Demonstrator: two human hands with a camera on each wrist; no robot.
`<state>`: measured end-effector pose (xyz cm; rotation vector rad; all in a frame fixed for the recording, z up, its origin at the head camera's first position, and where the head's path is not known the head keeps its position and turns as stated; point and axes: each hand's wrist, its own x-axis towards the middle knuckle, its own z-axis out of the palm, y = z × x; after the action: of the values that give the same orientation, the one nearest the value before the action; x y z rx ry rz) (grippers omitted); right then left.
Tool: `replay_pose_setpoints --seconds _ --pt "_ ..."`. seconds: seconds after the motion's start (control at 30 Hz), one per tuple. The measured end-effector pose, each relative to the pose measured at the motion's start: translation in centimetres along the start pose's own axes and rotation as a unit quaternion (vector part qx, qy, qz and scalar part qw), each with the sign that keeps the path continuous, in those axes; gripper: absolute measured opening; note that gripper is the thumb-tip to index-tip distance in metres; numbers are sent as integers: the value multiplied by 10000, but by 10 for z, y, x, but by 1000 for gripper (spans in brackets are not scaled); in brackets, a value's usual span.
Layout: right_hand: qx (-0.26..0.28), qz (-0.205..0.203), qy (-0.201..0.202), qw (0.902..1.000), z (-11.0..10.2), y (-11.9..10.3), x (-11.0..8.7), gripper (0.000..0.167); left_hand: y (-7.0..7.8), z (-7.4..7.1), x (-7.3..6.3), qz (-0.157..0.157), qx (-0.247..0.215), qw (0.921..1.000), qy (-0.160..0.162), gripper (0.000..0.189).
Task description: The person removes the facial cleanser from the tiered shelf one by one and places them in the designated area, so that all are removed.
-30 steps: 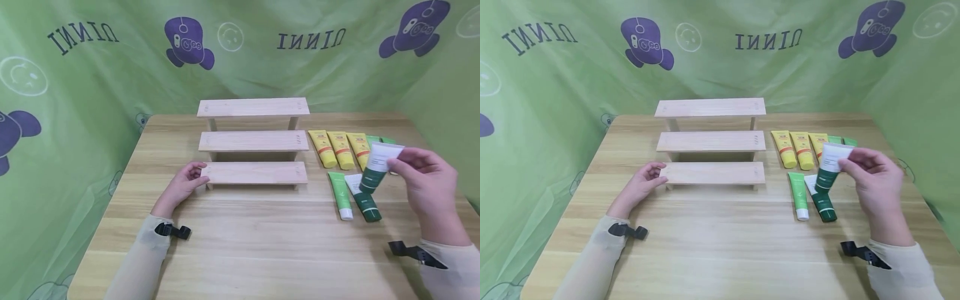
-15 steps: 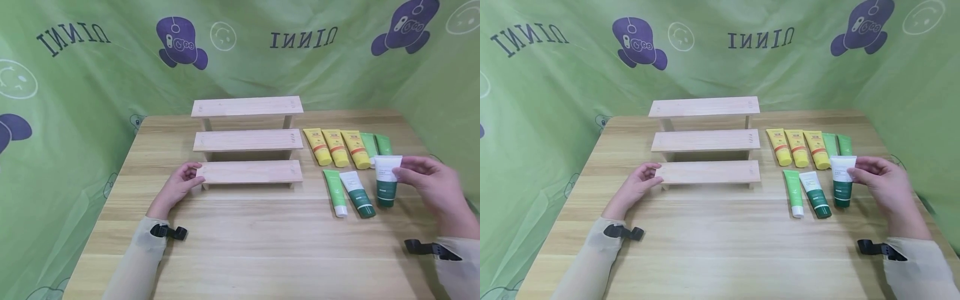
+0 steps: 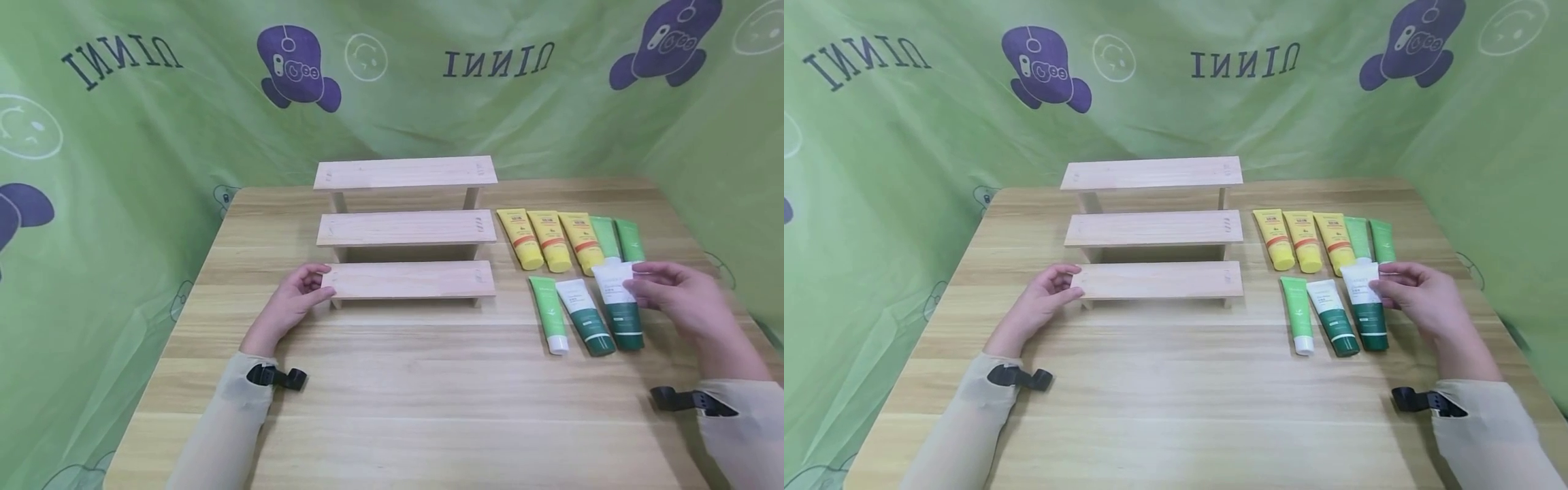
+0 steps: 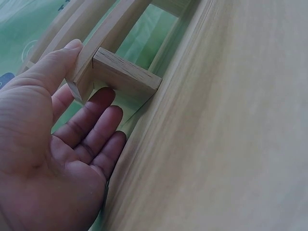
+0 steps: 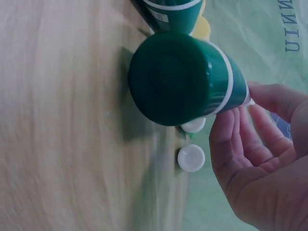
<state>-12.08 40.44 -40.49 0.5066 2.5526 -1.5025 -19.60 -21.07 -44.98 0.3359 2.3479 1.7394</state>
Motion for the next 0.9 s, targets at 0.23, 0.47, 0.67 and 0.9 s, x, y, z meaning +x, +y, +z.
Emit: replay_pose_setpoints --seconds 0.23,0.47,0.67,0.9 --pt "-27 102 -27 9999 3 3 6 55 16 3 -5 -53 -66 10000 7 41" --pt "-79 351 -156 9992 5 7 11 55 10 4 -4 -91 5 9999 53 41" --pt "-10 528 -198 9984 9 12 17 49 -15 1 2 -59 11 9999 88 42" --pt "-90 638 -358 9973 7 15 24 50 -20 2 5 -9 45 10000 73 44"
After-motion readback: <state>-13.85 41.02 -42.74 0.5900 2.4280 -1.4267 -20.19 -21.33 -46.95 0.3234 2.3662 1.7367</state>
